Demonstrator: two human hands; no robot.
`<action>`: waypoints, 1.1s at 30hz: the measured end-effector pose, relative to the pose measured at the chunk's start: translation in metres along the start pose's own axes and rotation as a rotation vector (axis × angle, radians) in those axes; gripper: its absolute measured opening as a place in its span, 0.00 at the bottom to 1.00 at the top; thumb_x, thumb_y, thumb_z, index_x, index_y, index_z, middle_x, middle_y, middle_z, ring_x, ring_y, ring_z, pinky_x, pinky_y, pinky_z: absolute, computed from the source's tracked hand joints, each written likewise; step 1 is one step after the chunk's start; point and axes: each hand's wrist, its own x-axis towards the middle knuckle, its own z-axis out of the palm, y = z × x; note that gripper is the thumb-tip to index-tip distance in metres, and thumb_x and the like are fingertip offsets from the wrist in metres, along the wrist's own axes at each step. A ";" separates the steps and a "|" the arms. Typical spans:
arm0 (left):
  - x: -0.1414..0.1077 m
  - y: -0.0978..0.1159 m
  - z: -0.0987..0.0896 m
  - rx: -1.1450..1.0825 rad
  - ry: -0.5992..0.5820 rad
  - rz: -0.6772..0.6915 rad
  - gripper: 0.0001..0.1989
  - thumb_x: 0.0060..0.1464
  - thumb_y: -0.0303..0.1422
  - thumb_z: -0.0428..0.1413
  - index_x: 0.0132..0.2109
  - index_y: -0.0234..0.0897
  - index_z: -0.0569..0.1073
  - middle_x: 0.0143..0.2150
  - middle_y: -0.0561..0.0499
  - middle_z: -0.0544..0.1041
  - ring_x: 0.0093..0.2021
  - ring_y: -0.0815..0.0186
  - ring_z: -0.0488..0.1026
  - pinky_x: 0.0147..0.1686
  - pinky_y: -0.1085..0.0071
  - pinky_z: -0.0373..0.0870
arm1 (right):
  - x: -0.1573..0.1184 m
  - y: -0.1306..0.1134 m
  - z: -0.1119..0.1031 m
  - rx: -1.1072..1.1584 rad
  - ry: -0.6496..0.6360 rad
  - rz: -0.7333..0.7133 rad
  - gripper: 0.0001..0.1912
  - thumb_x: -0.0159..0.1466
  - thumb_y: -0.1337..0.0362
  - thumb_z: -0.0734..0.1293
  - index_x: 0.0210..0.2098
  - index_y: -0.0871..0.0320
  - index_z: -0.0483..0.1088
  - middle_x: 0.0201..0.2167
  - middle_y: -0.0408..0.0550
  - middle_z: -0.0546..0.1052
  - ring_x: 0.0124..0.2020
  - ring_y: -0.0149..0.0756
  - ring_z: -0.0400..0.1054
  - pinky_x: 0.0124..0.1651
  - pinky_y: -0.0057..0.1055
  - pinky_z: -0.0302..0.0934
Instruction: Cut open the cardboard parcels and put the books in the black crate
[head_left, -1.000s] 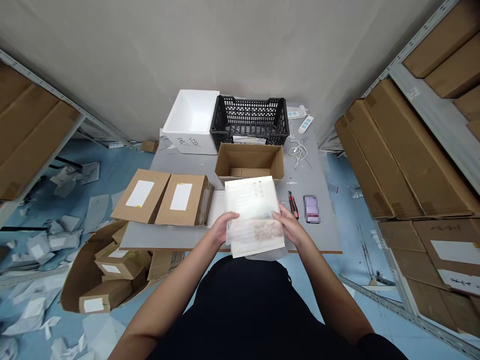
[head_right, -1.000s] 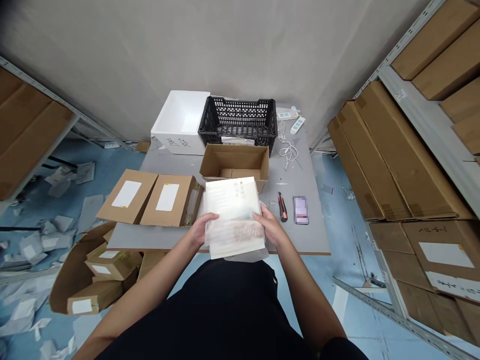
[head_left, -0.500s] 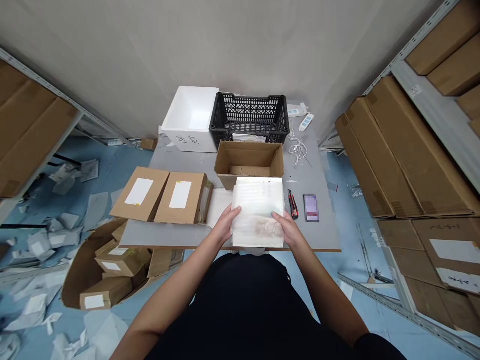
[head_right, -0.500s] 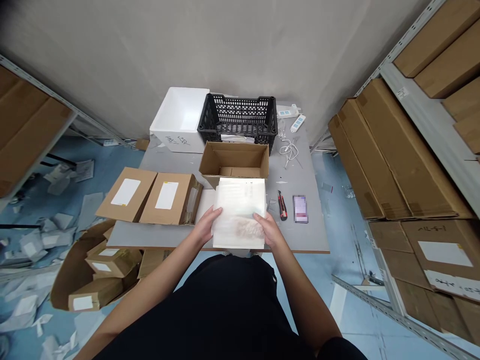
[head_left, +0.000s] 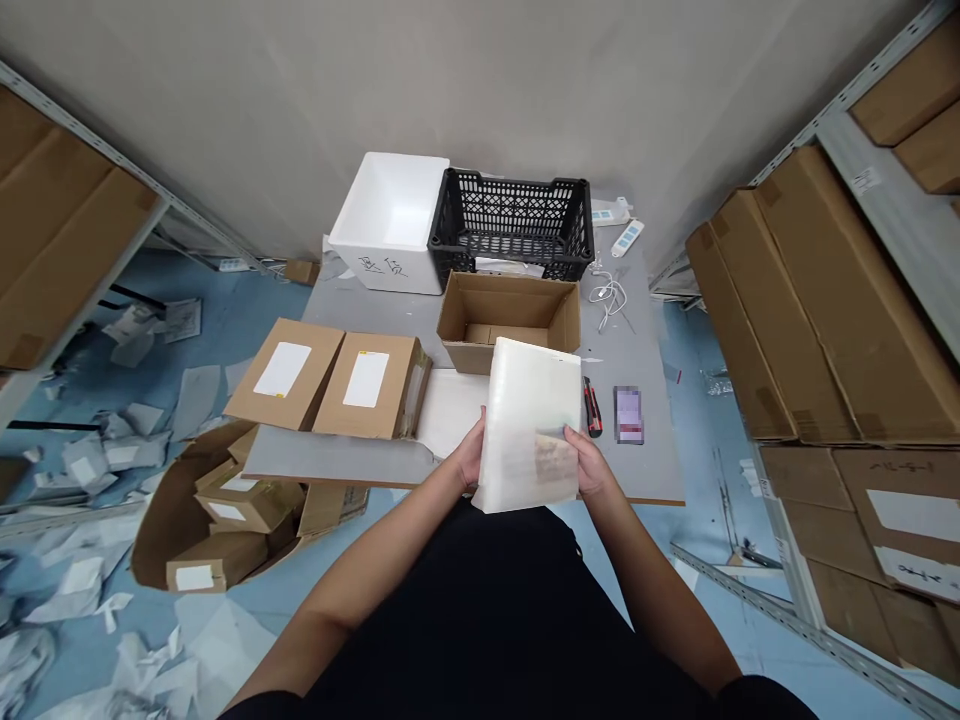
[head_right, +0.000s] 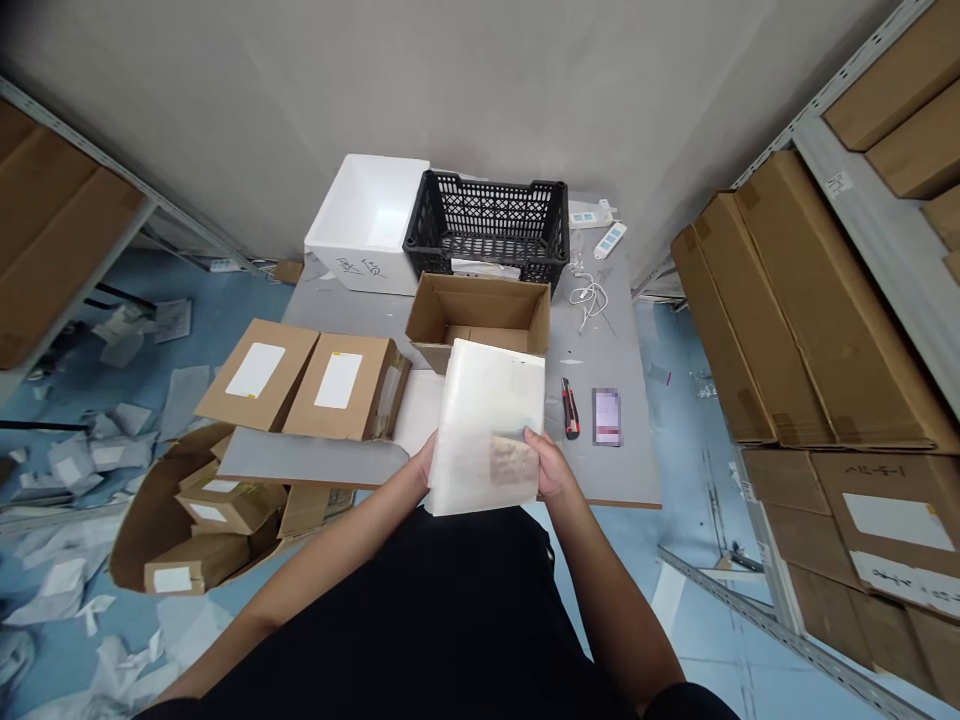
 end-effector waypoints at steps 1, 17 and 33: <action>-0.001 0.002 0.001 -0.029 -0.036 -0.038 0.37 0.53 0.59 0.52 0.55 0.33 0.73 0.47 0.38 0.80 0.55 0.43 0.72 0.55 0.52 0.65 | 0.000 0.002 -0.002 -0.009 -0.001 0.002 0.24 0.55 0.47 0.72 0.45 0.54 0.73 0.44 0.52 0.81 0.49 0.53 0.75 0.49 0.51 0.69; -0.021 -0.019 -0.009 0.400 0.413 0.401 0.38 0.42 0.32 0.69 0.61 0.46 0.68 0.70 0.43 0.56 0.69 0.50 0.54 0.62 0.57 0.55 | -0.015 0.022 0.029 -0.655 0.303 -0.307 0.22 0.61 0.51 0.67 0.51 0.53 0.74 0.45 0.51 0.80 0.49 0.53 0.72 0.54 0.49 0.64; -0.012 -0.006 -0.017 0.060 0.364 0.258 0.29 0.47 0.32 0.66 0.57 0.30 0.71 0.48 0.40 0.80 0.53 0.50 0.75 0.57 0.56 0.66 | 0.004 0.035 0.035 -1.107 0.091 -0.465 0.32 0.61 0.55 0.67 0.64 0.52 0.62 0.65 0.53 0.63 0.66 0.49 0.54 0.67 0.50 0.49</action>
